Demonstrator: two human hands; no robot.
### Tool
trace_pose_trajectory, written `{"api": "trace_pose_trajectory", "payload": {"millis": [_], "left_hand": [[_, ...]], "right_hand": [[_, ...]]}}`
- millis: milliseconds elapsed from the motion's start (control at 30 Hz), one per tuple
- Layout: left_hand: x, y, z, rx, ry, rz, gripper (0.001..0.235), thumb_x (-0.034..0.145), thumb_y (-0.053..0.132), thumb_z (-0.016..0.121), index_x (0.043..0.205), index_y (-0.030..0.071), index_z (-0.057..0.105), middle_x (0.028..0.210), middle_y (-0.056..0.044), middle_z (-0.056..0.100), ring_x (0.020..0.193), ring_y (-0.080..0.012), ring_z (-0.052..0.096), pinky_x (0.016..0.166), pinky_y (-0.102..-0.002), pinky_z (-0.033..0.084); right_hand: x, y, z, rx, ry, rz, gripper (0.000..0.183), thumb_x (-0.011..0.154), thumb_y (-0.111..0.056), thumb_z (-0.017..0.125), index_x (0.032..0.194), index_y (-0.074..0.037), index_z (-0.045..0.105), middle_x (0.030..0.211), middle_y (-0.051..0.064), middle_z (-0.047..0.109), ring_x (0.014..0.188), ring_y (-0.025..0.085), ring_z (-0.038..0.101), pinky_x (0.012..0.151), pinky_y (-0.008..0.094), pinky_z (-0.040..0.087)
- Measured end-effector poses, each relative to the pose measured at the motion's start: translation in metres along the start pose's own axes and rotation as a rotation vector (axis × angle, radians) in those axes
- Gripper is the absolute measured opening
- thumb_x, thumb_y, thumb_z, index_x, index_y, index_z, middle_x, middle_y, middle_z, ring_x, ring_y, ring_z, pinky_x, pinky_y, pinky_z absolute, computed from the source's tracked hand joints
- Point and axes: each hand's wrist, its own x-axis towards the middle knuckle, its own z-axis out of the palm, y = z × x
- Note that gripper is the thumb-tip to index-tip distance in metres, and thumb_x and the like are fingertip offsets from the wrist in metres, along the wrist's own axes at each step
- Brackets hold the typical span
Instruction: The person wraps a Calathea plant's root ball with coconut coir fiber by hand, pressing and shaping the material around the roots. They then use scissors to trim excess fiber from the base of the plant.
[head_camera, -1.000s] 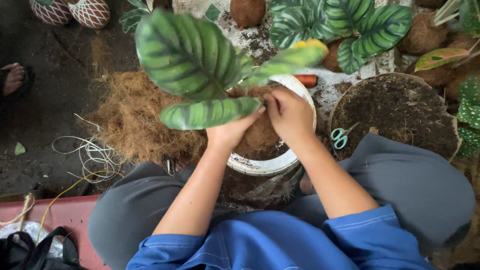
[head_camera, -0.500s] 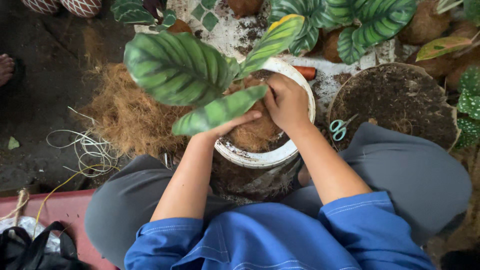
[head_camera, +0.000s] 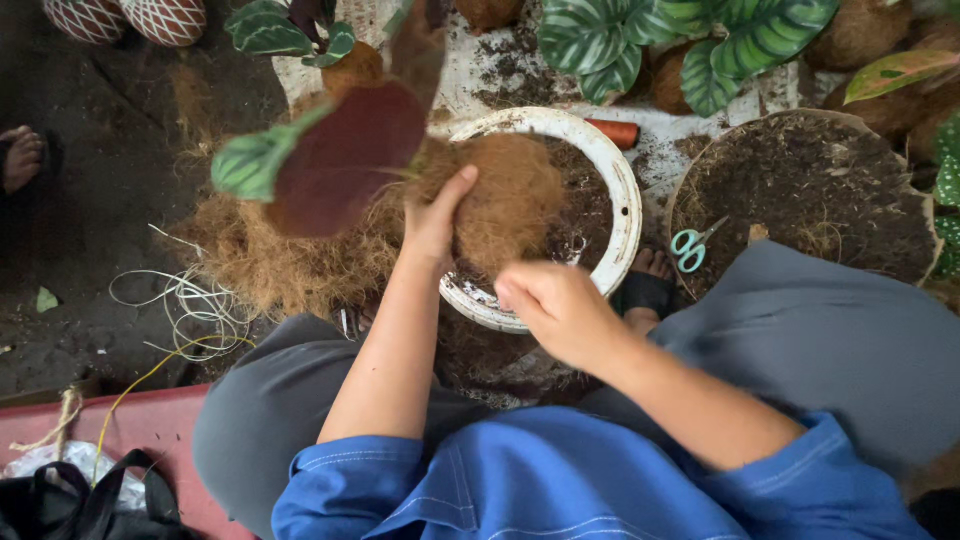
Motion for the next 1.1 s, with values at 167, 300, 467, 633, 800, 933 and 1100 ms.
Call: {"api": "trace_pose_trajectory", "payload": {"millis": [167, 300, 467, 633, 800, 933, 1100], "left_hand": [[-0.002, 0.016, -0.003, -0.176, -0.045, 0.019, 0.070, 0.078, 0.026, 0.085, 0.134, -0.002, 0.055, 0.125, -0.017, 0.067, 0.113, -0.0287, 0.066, 0.096, -0.041, 0.057], [-0.003, 0.020, -0.003, -0.263, -0.059, -0.070, 0.068, 0.076, 0.025, 0.083, 0.134, 0.000, 0.056, 0.122, -0.017, 0.067, 0.110, -0.0300, 0.067, 0.094, -0.044, 0.057], [-0.004, 0.012, -0.011, -0.270, -0.154, -0.121, 0.066, 0.079, 0.028, 0.080, 0.133, -0.002, 0.058, 0.122, -0.016, 0.069, 0.111, -0.0289, 0.068, 0.095, -0.044, 0.057], [-0.007, 0.015, -0.029, -0.255, -0.237, -0.191, 0.075, 0.074, 0.034, 0.084, 0.133, -0.004, 0.060, 0.124, -0.019, 0.068, 0.113, -0.0312, 0.066, 0.097, -0.044, 0.055], [-0.024, 0.045, -0.026, -0.052, -0.519, -0.081, 0.093, 0.059, 0.044, 0.086, 0.138, 0.005, 0.055, 0.130, -0.019, 0.065, 0.120, -0.0326, 0.064, 0.103, -0.048, 0.053], [-0.042, 0.070, -0.009, -0.016, -0.782, 0.056, 0.099, 0.064, 0.046, 0.086, 0.147, 0.000, 0.056, 0.142, -0.020, 0.062, 0.132, -0.0336, 0.059, 0.118, -0.045, 0.046], [-0.049, 0.085, 0.002, 0.077, -0.857, 0.156, 0.091, 0.070, 0.040, 0.084, 0.148, 0.001, 0.056, 0.151, -0.015, 0.058, 0.142, -0.0296, 0.055, 0.125, -0.043, 0.041]], "right_hand": [[-0.015, 0.049, 0.016, 0.555, -0.047, 0.241, 0.032, 0.107, -0.017, 0.055, 0.076, -0.007, 0.053, 0.070, -0.003, 0.044, 0.063, 0.009, 0.038, 0.056, 0.028, 0.033], [-0.014, 0.088, 0.014, 0.830, -0.079, 0.440, 0.034, 0.103, -0.018, 0.058, 0.071, -0.011, 0.049, 0.064, -0.007, 0.037, 0.053, 0.004, 0.029, 0.047, 0.025, 0.021], [-0.011, 0.116, 0.020, 0.640, -0.093, 0.397, 0.026, 0.103, -0.020, 0.062, 0.084, -0.003, 0.061, 0.069, -0.002, 0.050, 0.059, 0.008, 0.041, 0.052, 0.027, 0.033], [0.008, 0.124, 0.006, -0.094, -0.196, 0.116, 0.027, 0.094, -0.024, 0.069, 0.111, -0.003, 0.074, 0.093, 0.015, 0.073, 0.083, 0.030, 0.071, 0.076, 0.040, 0.054], [0.030, 0.126, -0.029, -0.440, 0.054, 0.200, 0.023, 0.079, -0.009, 0.071, 0.101, -0.002, 0.071, 0.093, 0.022, 0.071, 0.091, 0.042, 0.069, 0.079, 0.046, 0.053], [0.039, 0.131, -0.053, -0.458, 0.241, 0.033, 0.024, 0.070, -0.005, 0.072, 0.093, -0.003, 0.072, 0.082, 0.017, 0.070, 0.077, 0.037, 0.068, 0.066, 0.043, 0.051], [0.047, 0.130, -0.068, 0.401, 0.096, 0.346, 0.012, 0.093, -0.010, 0.062, 0.084, -0.005, 0.066, 0.073, -0.005, 0.057, 0.065, 0.008, 0.048, 0.058, 0.026, 0.037]]}}
